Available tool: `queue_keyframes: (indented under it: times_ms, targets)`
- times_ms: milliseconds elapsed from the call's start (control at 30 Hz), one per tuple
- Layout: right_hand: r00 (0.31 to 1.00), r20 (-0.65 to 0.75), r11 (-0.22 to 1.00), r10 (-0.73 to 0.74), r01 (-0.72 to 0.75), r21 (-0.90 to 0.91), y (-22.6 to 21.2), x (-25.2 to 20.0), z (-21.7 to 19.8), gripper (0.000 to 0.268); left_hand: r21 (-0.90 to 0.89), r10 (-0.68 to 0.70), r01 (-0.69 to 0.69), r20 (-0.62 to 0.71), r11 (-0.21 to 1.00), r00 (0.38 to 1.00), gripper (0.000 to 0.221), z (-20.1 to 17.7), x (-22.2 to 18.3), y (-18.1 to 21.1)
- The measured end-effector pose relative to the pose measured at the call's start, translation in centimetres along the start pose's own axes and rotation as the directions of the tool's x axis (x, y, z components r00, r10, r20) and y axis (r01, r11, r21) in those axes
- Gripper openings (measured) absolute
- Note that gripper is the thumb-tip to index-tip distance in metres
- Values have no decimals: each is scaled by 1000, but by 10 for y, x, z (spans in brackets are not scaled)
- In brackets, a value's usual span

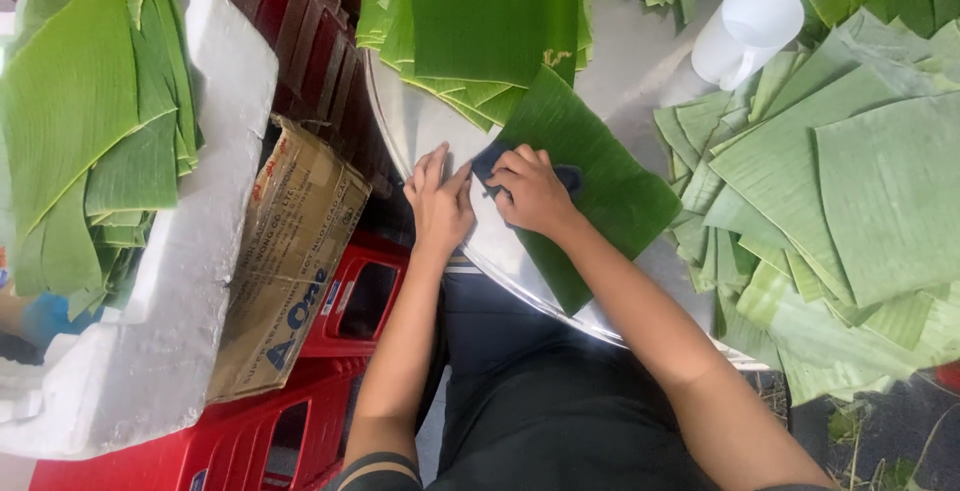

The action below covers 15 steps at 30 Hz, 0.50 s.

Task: Cleaning and wiping individual banana leaves with a cloth before stacking them.

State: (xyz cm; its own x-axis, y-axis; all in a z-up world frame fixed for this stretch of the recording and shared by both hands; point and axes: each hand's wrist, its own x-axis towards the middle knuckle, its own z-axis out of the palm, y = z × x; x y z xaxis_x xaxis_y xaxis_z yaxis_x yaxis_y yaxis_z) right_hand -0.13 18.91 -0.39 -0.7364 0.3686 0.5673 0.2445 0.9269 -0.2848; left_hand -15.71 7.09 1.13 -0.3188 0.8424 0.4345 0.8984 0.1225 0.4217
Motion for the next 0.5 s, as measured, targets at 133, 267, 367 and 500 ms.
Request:
queue_keyframes:
  times_ms: [133,267,367,500]
  targets:
    - [994,-108,998,-13,6,-61,-6,-7,0,7,21,42,-42,-19,999,999,23,-2,-2,7]
    - [995,-92,999,30,-33,-32,-7,-20,1,3,74,-1,-3,54,997,999,25,-6,2,8]
    - [998,-30,998,47,-48,-30,-20,-52,-12,4,43,-79,74,135,996,988,28,-7,5,8]
    - [994,74,995,79,-73,-73,-44,-115,-38,4,11,-107,106,142,994,984,26,-13,6,18]
